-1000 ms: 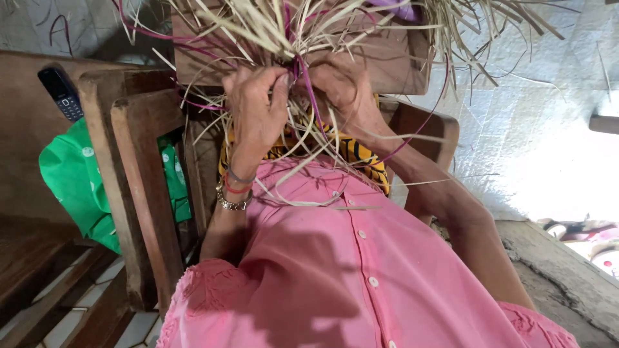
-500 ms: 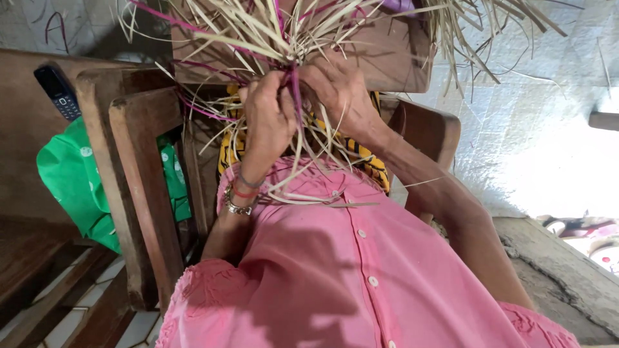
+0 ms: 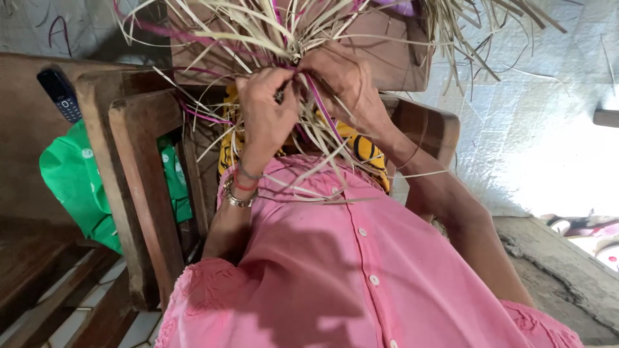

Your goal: Weaving dried plant fibers together to create a small object

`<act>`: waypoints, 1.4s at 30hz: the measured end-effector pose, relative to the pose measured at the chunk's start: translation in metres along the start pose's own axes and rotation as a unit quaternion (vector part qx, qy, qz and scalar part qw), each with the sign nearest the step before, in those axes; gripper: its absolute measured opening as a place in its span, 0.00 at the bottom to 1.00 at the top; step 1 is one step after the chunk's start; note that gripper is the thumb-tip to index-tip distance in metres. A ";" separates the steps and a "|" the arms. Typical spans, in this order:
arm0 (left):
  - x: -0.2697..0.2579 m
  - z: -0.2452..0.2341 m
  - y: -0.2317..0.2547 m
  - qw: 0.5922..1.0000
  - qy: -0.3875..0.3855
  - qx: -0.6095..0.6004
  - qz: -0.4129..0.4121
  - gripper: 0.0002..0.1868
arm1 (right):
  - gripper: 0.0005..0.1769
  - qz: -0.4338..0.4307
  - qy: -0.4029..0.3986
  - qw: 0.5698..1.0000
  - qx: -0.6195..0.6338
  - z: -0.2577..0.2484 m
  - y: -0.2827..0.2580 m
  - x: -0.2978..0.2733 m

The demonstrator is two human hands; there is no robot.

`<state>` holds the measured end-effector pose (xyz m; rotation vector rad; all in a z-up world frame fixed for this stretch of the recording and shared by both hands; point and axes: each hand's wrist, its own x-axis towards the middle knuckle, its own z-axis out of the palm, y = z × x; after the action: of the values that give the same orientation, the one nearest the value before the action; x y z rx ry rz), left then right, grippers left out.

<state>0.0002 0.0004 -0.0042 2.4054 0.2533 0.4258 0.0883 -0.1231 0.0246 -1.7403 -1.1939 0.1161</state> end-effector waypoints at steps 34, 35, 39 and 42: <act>0.004 -0.001 0.003 0.979 -0.090 -0.179 -0.024 0.03 | 0.10 -0.053 0.055 0.995 -0.065 -0.040 0.001 -0.001; 0.003 0.000 0.001 0.983 -0.079 -0.163 -0.019 0.05 | 0.11 -0.052 0.051 0.993 -0.092 -0.038 0.007 -0.005; 0.005 -0.004 0.010 0.978 -0.091 -0.184 -0.040 0.08 | 0.04 -0.040 0.022 0.995 -0.091 -0.033 -0.001 -0.004; 0.004 -0.004 0.012 0.982 -0.065 -0.175 0.003 0.07 | 0.12 -0.025 -0.002 0.996 -0.088 -0.029 -0.005 -0.003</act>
<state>0.0036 -0.0051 0.0073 2.0788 0.1020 0.2863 0.0997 -0.1448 0.0421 -1.8614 -1.2807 -0.0160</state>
